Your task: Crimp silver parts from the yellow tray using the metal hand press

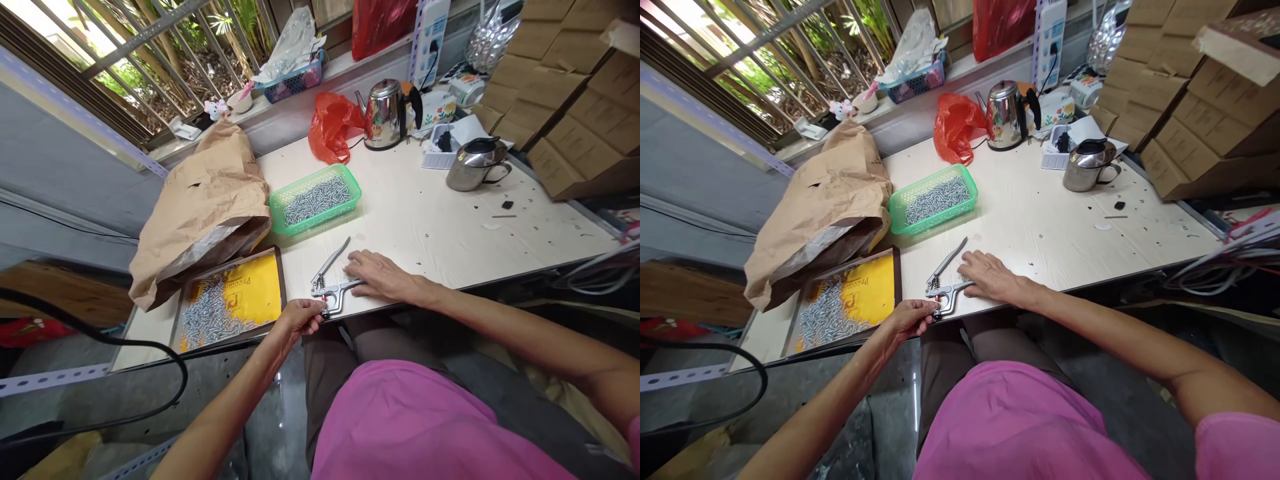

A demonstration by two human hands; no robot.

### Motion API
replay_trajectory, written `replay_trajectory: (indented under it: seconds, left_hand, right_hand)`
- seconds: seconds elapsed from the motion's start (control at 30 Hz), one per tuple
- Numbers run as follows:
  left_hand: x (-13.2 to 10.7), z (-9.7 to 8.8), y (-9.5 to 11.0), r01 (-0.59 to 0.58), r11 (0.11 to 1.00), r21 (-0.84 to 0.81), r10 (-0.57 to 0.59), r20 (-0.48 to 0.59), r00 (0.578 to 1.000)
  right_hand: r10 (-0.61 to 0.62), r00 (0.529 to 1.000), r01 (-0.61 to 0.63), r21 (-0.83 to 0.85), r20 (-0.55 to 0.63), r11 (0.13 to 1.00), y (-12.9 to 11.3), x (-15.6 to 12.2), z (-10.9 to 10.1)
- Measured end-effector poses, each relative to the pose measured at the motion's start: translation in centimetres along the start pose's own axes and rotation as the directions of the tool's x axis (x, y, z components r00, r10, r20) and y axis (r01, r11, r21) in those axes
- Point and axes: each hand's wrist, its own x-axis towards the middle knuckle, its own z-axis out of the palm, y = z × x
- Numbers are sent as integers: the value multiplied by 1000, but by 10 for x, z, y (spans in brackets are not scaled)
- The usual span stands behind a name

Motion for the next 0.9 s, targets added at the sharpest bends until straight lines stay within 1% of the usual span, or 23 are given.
replay_trajectory:
  seconds: [0.07,0.2,0.27,0.47,0.6,0.73,0.9]
  left_hand:
    - [0,1,-1,-2,1000,13,1,4,1000]
    - [-1,2,-2,-25,999,28,25,4,1000]
    - [-1,2,-3,-35,999,26,36,-4,999]
    - [-2,4,-4,-28,999,24,28,-22,999]
    - [-4,5,-3,-31,999,33,33,-42,999]
    - [-8,8,-2,-35,998,42,38,-73,997]
    - [-7,7,-1,-23,997,69,28,-76,997]
  right_hand:
    - [-19,1000,19,-28,13,999,10,8,-5]
    - [-82,983,96,-82,165,992,27,27,-8]
    - [-108,974,129,-92,200,987,32,33,-7]
    - [-129,977,149,-111,173,983,33,43,-9]
    - [-93,977,121,-139,190,983,28,46,-17]
    - [-67,977,105,-182,204,978,22,45,-23]
    - [-90,979,124,-180,182,976,23,41,-21]
